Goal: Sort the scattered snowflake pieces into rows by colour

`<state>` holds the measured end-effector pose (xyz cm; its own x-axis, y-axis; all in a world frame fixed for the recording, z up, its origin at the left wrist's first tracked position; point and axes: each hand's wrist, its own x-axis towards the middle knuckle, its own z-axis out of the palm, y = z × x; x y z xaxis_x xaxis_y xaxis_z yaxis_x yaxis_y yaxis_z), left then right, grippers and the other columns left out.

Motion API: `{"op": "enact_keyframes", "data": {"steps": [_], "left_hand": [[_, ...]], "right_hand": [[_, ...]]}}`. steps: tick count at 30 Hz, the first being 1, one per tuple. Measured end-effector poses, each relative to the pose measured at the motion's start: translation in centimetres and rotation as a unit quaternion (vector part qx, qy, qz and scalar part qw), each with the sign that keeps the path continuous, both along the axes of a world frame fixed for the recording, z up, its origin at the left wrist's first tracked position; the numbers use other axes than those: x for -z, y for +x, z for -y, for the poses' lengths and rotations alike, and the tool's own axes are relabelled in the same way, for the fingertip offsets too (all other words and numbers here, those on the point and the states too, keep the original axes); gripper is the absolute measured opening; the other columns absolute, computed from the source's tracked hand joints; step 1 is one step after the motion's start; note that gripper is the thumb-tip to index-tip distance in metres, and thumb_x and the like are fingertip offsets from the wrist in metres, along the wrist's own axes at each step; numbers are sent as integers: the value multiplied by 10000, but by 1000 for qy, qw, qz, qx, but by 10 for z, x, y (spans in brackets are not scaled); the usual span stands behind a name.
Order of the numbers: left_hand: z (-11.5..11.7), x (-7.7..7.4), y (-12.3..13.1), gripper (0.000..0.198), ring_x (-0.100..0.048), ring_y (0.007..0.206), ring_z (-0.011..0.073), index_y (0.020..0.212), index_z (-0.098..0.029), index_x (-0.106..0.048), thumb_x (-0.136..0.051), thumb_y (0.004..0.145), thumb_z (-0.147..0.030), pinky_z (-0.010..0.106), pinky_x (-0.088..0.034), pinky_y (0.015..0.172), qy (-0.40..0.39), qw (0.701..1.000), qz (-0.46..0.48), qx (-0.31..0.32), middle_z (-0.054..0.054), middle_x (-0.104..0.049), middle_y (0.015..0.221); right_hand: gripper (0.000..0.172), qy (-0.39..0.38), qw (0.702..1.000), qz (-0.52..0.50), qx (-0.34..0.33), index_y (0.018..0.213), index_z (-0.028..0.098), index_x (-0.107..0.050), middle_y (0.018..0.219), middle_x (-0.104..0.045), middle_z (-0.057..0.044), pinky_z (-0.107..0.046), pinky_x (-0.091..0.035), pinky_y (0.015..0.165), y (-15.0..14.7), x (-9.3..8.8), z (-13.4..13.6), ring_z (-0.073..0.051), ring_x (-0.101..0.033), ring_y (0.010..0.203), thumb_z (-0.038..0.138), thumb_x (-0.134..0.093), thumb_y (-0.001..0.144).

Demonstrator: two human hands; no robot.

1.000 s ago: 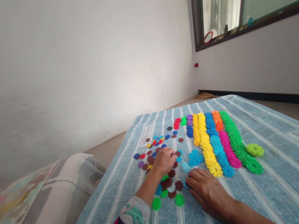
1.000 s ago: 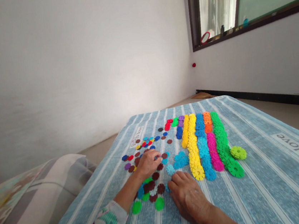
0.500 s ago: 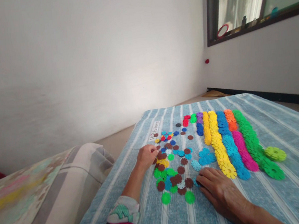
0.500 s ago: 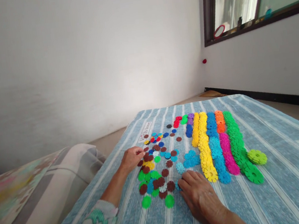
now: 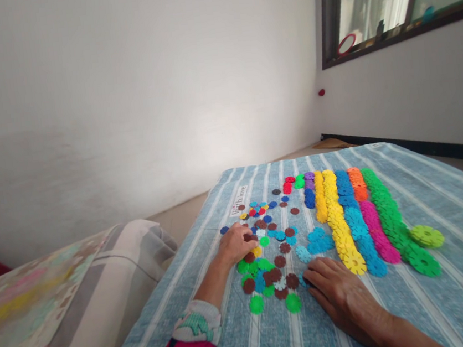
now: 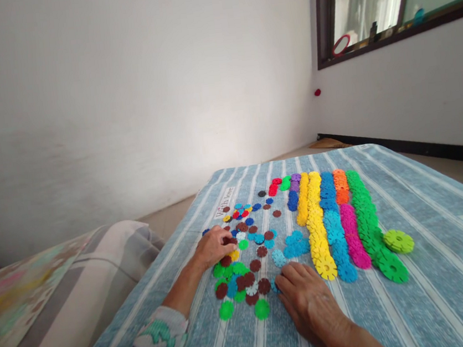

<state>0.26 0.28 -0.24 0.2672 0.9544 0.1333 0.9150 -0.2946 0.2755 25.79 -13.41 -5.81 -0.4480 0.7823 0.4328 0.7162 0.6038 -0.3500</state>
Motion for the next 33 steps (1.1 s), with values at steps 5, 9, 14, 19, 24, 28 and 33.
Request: {"op": "enact_keyframes", "data": {"steps": [5, 9, 14, 19, 24, 28, 33], "left_hand": [[-3, 2, -3, 171, -556, 732, 125, 768, -187, -686, -693, 667, -324, 220, -402, 657, -1, 1000, -2, -11, -2, -578, 827], [-8, 1, -12, 174, -563, 732, 126, 771, -183, -698, -683, 655, -312, 215, -409, 670, -8, 1000, -6, -28, 4, -599, 830], [-7, -4, -16, 177, -580, 748, 147, 804, -192, -717, -628, 675, -275, 222, -411, 665, -17, 997, -31, -73, 16, -622, 841], [-4, -8, -12, 303, -599, 822, 163, 975, -223, -712, -605, 698, -284, 230, -415, 683, -2, 991, -45, -123, 34, -627, 958], [-3, -13, -11, 176, -598, 770, 146, 802, -204, -703, -603, 700, -307, 222, -393, 645, -3, 991, -49, -126, 21, -651, 885], [-6, -14, -19, 192, -574, 635, 141, 642, -193, -651, -576, 710, -355, 230, -338, 551, -55, 990, -38, -124, -9, -612, 612], [-13, -8, -30, 188, -542, 582, 129, 671, -177, -633, -620, 643, -363, 228, -321, 526, -98, 992, 18, -73, -41, -571, 566]], "right_hand": [[107, -2, 1000, 1, 3, 975, 212, -550, 933, -558, -53, -415, -422, 798, -1, -3, 0, -244, -520, 896, 143, -482, 930], [112, -4, 1000, 3, 2, 986, 210, -550, 927, -557, -54, -419, -419, 799, -1, -4, 0, -246, -518, 895, 141, -483, 930], [112, -4, 1000, 4, 2, 982, 214, -552, 934, -553, -54, -415, -418, 794, -1, -4, 1, -245, -515, 897, 152, -471, 936], [118, 5, 1000, 4, 0, 987, 203, -554, 933, -552, -58, -415, -419, 793, -1, -4, 1, -245, -516, 892, 151, -461, 937], [105, 11, 1000, 2, 7, 948, 211, -560, 909, -556, -47, -396, -422, 791, -1, -5, 1, -237, -525, 887, 144, -483, 924], [109, 17, 1000, 7, 8, 958, 214, -558, 912, -560, -47, -391, -423, 785, -1, -5, 1, -235, -529, 883, 141, -485, 921], [122, 8, 1000, 4, 4, 982, 212, -551, 923, -560, -53, -404, -421, 796, -1, -5, 1, -242, -522, 898, 140, -467, 932]]}}
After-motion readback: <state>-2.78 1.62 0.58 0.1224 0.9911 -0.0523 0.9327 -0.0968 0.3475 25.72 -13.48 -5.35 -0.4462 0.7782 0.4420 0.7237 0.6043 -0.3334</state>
